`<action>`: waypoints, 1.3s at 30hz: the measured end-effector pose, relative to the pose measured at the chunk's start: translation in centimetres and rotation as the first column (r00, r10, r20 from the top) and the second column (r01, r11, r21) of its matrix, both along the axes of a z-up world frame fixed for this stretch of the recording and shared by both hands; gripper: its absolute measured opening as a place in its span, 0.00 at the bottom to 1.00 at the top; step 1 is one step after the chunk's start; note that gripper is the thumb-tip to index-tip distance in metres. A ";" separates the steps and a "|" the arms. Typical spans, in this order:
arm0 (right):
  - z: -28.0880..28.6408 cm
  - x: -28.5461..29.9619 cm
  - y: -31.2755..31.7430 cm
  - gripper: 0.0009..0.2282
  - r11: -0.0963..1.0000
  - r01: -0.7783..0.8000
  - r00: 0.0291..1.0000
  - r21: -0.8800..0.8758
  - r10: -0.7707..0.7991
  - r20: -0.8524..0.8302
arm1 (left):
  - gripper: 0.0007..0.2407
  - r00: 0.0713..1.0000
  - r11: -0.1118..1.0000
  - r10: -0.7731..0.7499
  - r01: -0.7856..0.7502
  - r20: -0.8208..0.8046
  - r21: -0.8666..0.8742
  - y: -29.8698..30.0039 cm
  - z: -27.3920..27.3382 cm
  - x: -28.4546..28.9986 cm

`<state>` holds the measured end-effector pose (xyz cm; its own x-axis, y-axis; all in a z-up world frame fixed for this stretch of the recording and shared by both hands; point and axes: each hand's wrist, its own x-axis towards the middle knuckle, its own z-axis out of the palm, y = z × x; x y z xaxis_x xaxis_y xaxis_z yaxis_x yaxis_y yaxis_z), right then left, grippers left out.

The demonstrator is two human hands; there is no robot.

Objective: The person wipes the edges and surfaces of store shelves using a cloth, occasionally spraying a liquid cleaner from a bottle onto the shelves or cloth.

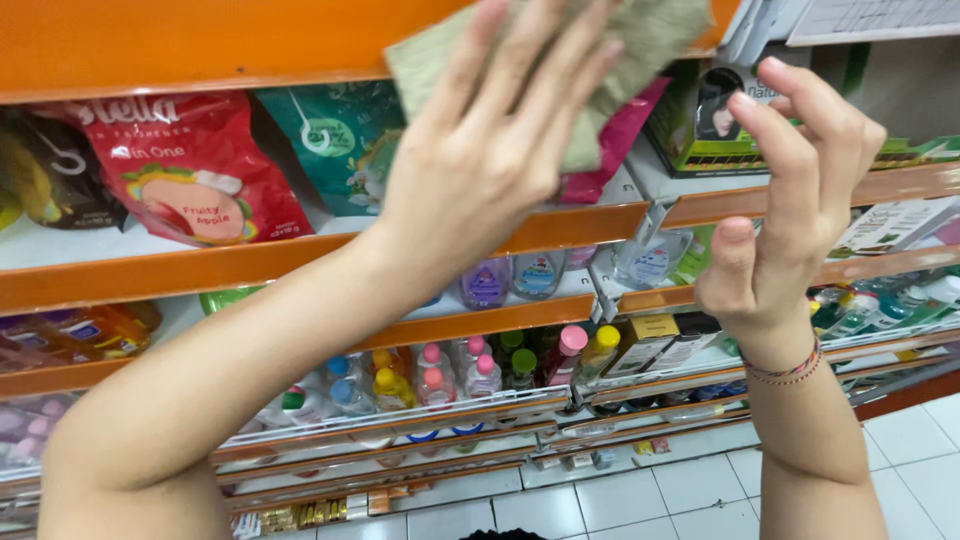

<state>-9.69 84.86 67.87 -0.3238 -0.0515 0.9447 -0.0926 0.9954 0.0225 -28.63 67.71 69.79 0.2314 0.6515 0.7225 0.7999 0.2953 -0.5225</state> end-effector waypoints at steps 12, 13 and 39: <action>-0.9 -0.3 1.6 0.26 1.000 0.014 0.999 0.024 -0.016 0.051 | 0.23 0.940 0.931 0.284 -0.318 0.190 0.179 -4.1 -1.3 -0.8; -1.0 -0.4 1.6 0.26 1.000 -0.010 0.999 0.016 0.009 0.047 | 0.23 0.958 0.949 0.233 -0.261 0.167 0.177 -2.4 -1.4 -0.6; -1.2 -3.8 -2.8 0.25 0.979 -0.202 0.969 -0.006 0.201 0.140 | 0.22 0.951 0.927 0.204 -0.264 0.232 0.268 -3.5 -1.4 -0.6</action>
<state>-13.49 82.04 66.71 -0.4344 -0.1366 0.8903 -0.2943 0.9557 0.0030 -29.25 64.18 68.44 -0.0672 0.4223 0.9040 0.7667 0.6016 -0.2241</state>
